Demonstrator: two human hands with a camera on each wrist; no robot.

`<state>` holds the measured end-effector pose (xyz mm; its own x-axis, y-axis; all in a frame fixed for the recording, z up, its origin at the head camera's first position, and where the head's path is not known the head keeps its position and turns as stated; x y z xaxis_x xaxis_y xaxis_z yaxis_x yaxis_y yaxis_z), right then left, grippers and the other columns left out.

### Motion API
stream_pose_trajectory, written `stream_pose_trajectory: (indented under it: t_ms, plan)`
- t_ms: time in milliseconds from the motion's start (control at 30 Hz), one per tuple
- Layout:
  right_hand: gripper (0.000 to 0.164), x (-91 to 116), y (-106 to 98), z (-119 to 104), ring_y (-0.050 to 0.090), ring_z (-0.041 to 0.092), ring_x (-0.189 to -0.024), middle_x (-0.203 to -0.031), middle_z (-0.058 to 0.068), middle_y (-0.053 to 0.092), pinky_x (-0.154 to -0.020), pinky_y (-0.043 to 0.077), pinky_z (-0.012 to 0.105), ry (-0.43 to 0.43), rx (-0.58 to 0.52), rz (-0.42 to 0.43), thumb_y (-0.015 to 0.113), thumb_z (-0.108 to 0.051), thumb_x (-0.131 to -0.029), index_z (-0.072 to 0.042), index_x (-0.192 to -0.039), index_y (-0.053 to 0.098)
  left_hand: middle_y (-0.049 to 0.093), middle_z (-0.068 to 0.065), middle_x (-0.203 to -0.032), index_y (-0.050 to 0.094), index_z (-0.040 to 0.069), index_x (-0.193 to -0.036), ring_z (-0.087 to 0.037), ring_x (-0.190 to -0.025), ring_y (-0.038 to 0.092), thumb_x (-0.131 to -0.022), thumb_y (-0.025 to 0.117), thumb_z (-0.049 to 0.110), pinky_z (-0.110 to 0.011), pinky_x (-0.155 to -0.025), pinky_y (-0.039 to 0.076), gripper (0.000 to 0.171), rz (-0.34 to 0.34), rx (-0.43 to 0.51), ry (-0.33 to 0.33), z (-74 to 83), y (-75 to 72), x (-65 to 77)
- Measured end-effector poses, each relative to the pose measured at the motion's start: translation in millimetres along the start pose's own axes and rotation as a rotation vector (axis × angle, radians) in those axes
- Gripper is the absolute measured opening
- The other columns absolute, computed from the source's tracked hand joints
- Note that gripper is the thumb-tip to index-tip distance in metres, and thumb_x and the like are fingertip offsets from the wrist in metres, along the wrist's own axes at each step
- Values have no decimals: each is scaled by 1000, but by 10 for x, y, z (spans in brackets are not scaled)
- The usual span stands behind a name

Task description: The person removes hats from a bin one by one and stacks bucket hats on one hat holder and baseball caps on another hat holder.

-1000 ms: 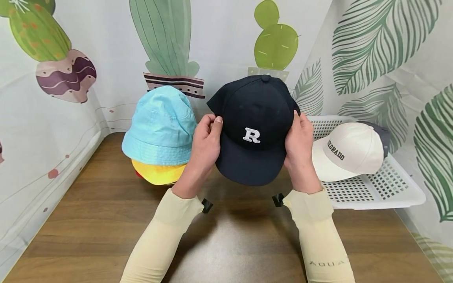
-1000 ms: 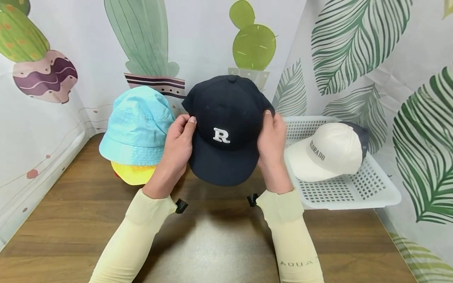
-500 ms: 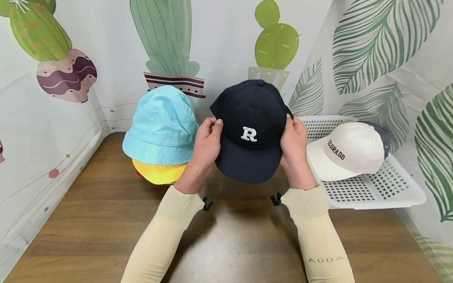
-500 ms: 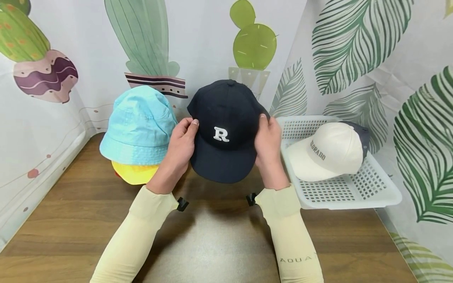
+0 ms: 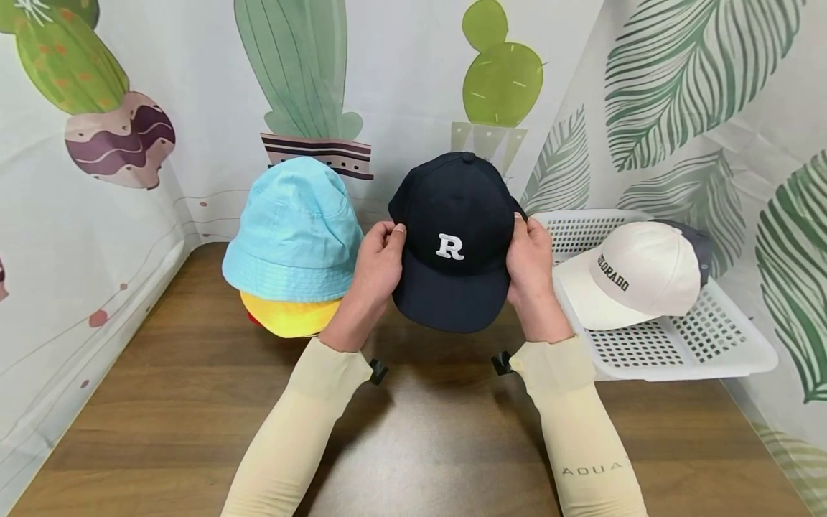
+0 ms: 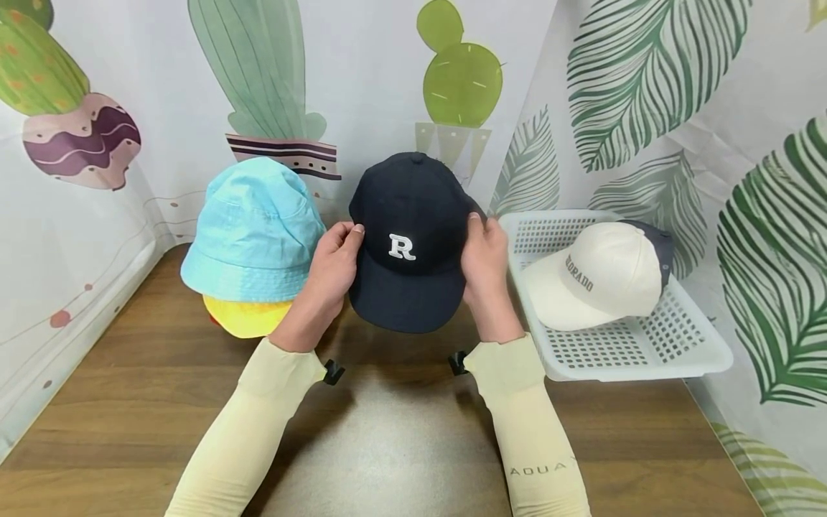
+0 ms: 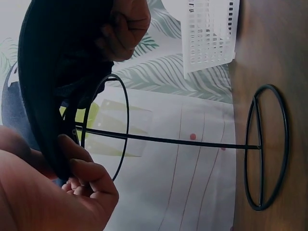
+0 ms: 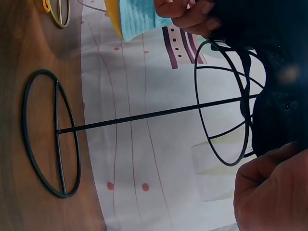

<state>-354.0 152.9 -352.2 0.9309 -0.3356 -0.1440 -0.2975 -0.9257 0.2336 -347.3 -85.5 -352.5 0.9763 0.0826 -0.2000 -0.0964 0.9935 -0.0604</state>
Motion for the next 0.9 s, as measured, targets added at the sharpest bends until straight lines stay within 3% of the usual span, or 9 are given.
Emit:
stream_pose_trajectory:
  t_ms: [200,367,500,600,700,767,900]
  plan:
    - [30,19,14,-20,60,13,-87,-89,-2,61,-82,49,28,-15,-18,-14,46,-25,-114,-14,-91,61,44,-5,-86,60,3,-109,-21,-84,48,-114,49,23,-33,-75,37,24,-7,7,23,18,-17,2]
    - [22,62,42,-103,63,14,-90,-92,-2,67,-82,50,29,-121,-138,-61,48,-23,-114,-15,-99,62,44,-6,-89,58,5,-108,-22,-87,47,-114,48,21,-32,-77,36,20,-9,35,131,125,-26,24]
    - [23,92,73,-173,69,17,-103,-116,4,74,-91,54,31,-228,-229,-135,50,-23,-114,-16,-127,67,44,-5,-88,58,4,-109,-21,-86,47,-114,49,18,-31,-78,36,18,4,67,256,234,-38,51]
    - [34,100,82,-231,66,19,-119,-138,5,67,-101,52,33,-322,-269,-180,48,-20,-114,-15,-146,61,44,-5,-87,58,2,-110,-20,-85,47,-114,49,17,-30,-78,36,17,-8,115,332,296,-40,72]
    - [39,97,69,-273,61,21,-130,-150,6,59,-107,50,35,-397,-280,-191,46,-18,-114,-13,-152,57,44,-5,-87,57,1,-113,-21,-85,47,-114,49,16,-30,-79,36,16,-35,151,376,334,-28,81]
    - [40,93,62,-274,59,23,-133,-153,6,56,-108,49,35,-411,-269,-189,46,-18,-114,-13,-152,56,43,-6,-86,57,1,-113,-21,-84,46,-114,49,16,-30,-78,36,16,-35,148,368,326,-21,77]
    - [39,58,54,-179,61,21,-131,-151,4,59,-107,50,35,-331,-212,-170,47,-20,-115,-15,-152,58,42,-3,-84,57,5,-109,-18,-82,44,-114,49,19,-30,-76,35,17,-22,112,238,219,-13,57]
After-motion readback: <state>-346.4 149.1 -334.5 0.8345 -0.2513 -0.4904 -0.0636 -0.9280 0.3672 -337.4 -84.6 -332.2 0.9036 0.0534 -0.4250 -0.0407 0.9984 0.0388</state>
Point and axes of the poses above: each hand's wrist, its own x-axis away from the middle knuckle, its own y-axis out of the palm, z = x × y, the point moved 6 cm from there along -x, towards the middle knuckle
